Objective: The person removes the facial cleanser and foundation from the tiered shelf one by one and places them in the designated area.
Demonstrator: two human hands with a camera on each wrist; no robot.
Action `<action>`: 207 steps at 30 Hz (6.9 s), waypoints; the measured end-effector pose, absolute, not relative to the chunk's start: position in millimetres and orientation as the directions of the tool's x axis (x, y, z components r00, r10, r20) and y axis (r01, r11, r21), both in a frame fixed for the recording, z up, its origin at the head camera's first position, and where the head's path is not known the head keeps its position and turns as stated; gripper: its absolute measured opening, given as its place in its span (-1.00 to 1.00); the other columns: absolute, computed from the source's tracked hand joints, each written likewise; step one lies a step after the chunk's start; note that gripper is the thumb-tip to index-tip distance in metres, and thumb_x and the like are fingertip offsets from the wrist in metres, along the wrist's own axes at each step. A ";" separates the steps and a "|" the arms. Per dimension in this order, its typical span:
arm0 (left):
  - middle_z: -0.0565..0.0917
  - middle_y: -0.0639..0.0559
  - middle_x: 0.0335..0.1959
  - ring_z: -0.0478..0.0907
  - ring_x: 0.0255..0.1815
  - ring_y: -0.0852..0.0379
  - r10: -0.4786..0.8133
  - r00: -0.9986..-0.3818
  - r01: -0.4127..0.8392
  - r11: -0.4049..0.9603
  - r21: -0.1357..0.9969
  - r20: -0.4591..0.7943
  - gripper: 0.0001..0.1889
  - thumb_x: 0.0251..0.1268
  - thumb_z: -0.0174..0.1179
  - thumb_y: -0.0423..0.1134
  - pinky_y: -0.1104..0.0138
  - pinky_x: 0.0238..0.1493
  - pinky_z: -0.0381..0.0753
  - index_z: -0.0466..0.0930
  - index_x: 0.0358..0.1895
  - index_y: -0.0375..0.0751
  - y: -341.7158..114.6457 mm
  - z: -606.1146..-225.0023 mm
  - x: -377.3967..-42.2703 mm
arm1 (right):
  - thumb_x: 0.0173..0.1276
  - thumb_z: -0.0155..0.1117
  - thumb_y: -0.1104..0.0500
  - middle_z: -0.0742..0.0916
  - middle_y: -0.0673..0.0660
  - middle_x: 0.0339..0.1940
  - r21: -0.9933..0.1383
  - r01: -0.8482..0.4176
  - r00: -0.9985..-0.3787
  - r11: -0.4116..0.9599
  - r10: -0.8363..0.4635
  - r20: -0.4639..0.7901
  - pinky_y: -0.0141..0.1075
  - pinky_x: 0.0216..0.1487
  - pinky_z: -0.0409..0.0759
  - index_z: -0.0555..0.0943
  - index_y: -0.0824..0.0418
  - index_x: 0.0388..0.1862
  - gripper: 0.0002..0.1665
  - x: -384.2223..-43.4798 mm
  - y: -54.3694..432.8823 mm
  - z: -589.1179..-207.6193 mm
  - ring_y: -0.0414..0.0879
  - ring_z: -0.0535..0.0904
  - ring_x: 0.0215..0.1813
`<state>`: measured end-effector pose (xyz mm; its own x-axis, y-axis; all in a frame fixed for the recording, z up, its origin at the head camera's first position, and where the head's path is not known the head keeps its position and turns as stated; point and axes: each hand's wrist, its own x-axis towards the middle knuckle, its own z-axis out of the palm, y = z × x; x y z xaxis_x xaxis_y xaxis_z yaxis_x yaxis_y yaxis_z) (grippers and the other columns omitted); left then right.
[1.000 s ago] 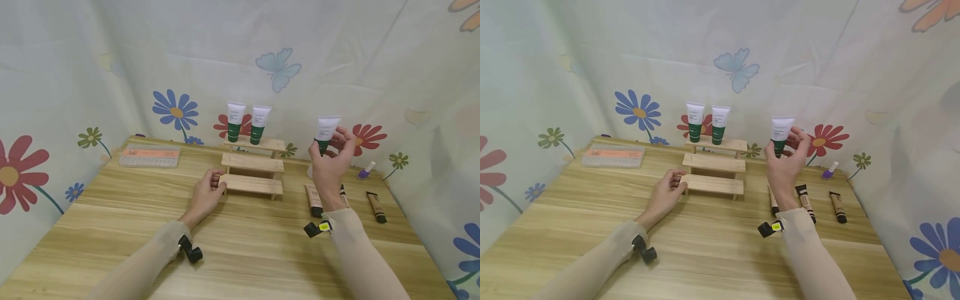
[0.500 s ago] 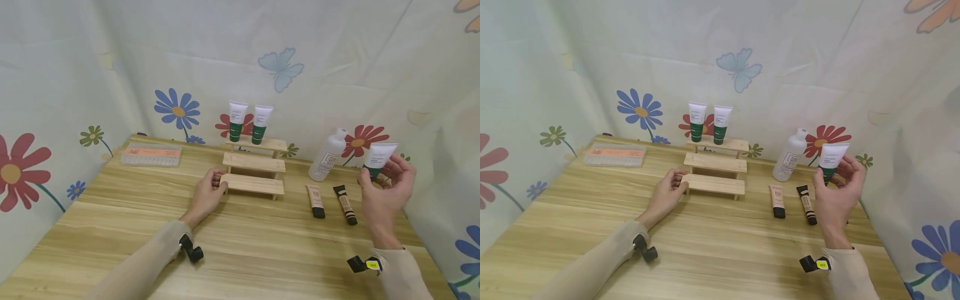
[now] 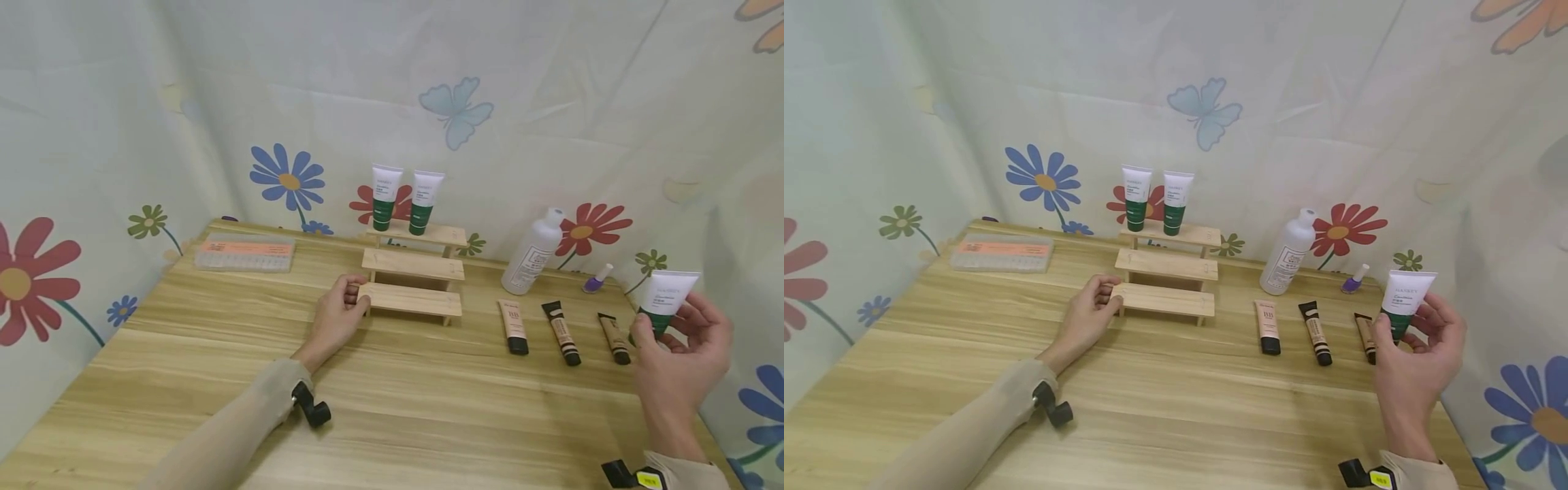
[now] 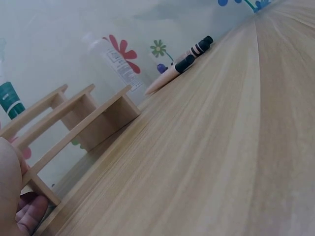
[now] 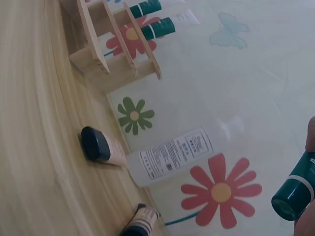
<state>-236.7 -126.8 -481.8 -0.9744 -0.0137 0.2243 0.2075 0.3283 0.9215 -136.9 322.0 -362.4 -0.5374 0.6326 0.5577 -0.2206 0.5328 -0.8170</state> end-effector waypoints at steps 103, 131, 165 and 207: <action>0.71 -0.10 0.04 0.67 -0.01 0.00 -0.016 -0.971 0.220 0.352 0.910 0.240 -0.60 0.61 0.24 -0.22 0.29 0.00 0.69 0.60 0.41 -0.16 -128.0 -483.1 -240.3 | 0.53 0.50 0.08 0.71 0.43 0.26 -0.613 0.421 -0.818 0.668 0.572 0.062 -0.54 -0.29 0.38 0.56 0.31 0.51 -0.32 -63.4 413.4 -466.7 -0.50 0.37 -0.30; 0.70 -0.09 0.01 0.64 -0.03 0.00 -0.010 -0.968 0.231 0.354 0.906 0.251 -0.61 0.61 0.25 -0.22 0.27 -0.01 0.67 0.61 0.40 -0.15 -128.2 -485.6 -242.4 | 0.58 0.47 0.05 0.63 0.38 0.43 -0.689 0.417 -0.741 0.594 0.661 0.121 -0.51 -0.09 0.37 0.48 0.22 0.69 -0.21 -69.0 400.6 -448.6 -0.10 0.50 0.08; 0.68 -0.09 -0.03 0.63 -0.09 0.00 -0.012 -0.966 0.239 0.341 0.909 0.259 -0.61 0.60 0.25 -0.22 0.26 -0.05 0.67 0.60 0.38 -0.14 -127.1 -484.9 -240.8 | 0.43 0.63 0.25 0.63 0.10 0.41 -0.850 -0.443 -0.807 0.286 0.285 0.517 -0.37 0.20 0.69 0.52 0.02 0.59 -0.19 -213.0 226.8 -357.5 0.07 0.61 0.42; 0.70 -0.12 0.00 0.66 -0.02 0.00 -0.002 -0.964 0.251 0.319 0.914 0.266 -0.59 0.60 0.23 -0.25 0.29 -0.02 0.70 0.60 0.41 -0.22 -126.4 -482.6 -238.9 | 0.46 0.64 0.13 0.78 0.16 0.29 -0.866 -0.436 -0.829 0.246 0.265 0.492 -0.05 0.30 0.74 0.62 0.15 0.50 -0.32 -329.7 68.9 -368.4 -0.01 0.73 0.27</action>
<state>-238.9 -126.4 -482.6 -0.9640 -0.0024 0.2657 0.2512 0.3187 0.9140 -329.7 68.9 -368.4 -0.8290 0.2652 0.4923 -0.4355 0.2459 -0.8659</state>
